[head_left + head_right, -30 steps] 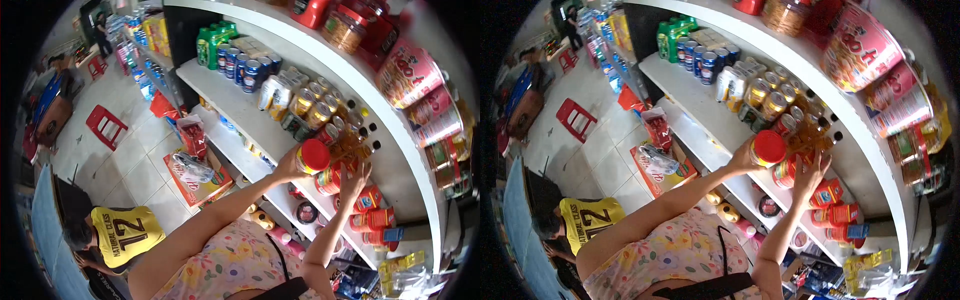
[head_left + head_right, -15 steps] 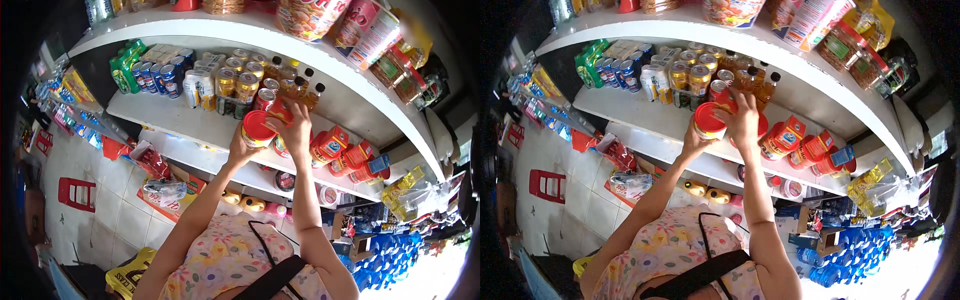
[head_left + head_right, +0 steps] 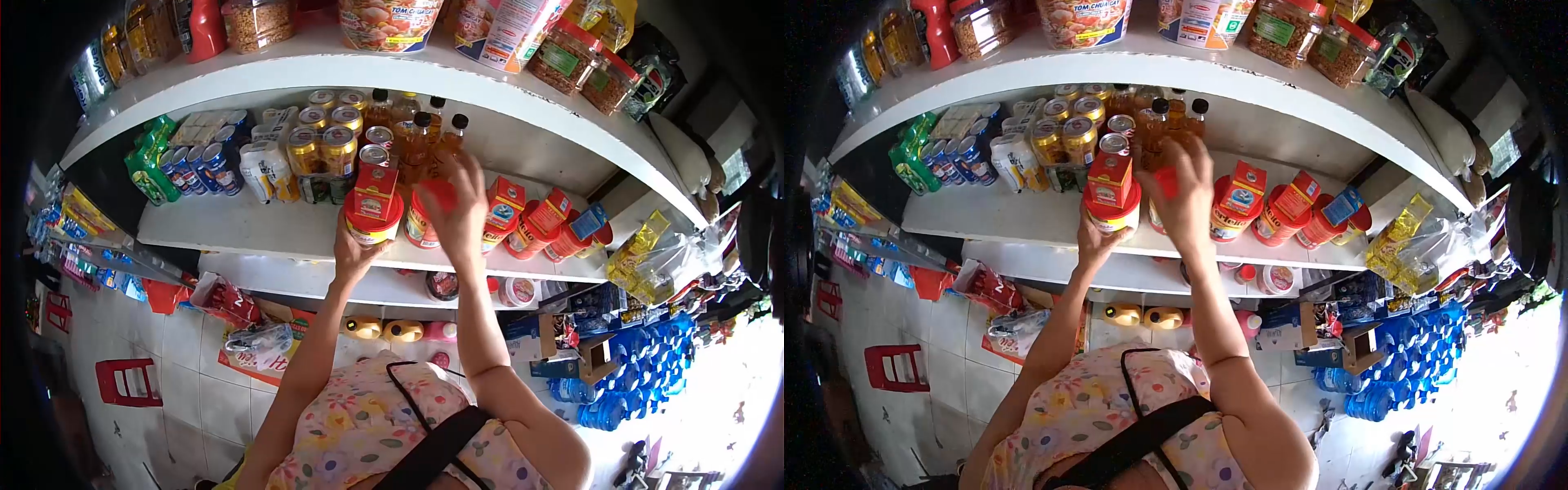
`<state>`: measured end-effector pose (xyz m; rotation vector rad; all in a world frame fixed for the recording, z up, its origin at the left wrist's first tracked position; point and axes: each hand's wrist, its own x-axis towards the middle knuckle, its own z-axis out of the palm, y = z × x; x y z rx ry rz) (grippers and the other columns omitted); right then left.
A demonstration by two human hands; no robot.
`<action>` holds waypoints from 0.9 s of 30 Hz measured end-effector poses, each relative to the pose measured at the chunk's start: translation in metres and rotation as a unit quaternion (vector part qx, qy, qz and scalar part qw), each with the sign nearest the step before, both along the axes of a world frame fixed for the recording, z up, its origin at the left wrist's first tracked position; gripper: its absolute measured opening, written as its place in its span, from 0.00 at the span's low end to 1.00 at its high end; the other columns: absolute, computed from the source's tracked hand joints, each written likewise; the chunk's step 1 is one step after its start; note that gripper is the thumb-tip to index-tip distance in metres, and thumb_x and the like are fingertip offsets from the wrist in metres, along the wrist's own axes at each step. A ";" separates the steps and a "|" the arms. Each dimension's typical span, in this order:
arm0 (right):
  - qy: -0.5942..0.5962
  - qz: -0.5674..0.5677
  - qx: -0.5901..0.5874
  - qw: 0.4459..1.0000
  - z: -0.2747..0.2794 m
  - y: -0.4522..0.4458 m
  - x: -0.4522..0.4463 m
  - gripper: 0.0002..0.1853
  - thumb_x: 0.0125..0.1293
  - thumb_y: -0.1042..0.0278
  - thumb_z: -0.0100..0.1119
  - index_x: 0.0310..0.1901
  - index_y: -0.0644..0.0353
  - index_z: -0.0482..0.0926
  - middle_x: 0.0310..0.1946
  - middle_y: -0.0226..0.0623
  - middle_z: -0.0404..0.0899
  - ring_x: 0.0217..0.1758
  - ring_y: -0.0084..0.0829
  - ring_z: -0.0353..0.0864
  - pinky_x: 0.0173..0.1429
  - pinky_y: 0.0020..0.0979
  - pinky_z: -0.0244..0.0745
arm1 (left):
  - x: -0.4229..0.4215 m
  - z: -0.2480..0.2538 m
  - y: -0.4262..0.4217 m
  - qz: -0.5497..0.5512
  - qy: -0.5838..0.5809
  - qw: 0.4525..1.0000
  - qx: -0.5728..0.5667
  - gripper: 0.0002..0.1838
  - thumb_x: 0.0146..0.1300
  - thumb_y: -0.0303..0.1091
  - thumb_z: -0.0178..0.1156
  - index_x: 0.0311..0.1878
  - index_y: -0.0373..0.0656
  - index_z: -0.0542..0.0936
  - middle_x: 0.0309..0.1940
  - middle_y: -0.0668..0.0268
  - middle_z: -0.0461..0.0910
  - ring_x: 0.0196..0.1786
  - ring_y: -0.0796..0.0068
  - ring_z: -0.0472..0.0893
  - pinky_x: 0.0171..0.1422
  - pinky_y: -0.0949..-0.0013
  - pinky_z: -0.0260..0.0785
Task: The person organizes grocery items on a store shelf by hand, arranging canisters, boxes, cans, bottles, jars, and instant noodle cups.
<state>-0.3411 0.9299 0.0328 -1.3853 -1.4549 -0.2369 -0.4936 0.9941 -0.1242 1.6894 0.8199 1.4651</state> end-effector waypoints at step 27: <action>0.055 -0.023 -0.031 0.998 -0.040 0.012 0.045 0.31 0.49 0.65 0.70 0.57 0.61 0.72 0.47 0.46 0.80 0.47 0.40 0.82 0.49 0.36 0.78 | 0.000 0.000 0.001 0.020 0.026 0.999 -0.010 0.53 0.39 0.43 0.78 0.66 0.42 0.57 0.57 0.54 0.70 0.58 0.58 0.74 0.61 0.59 0.69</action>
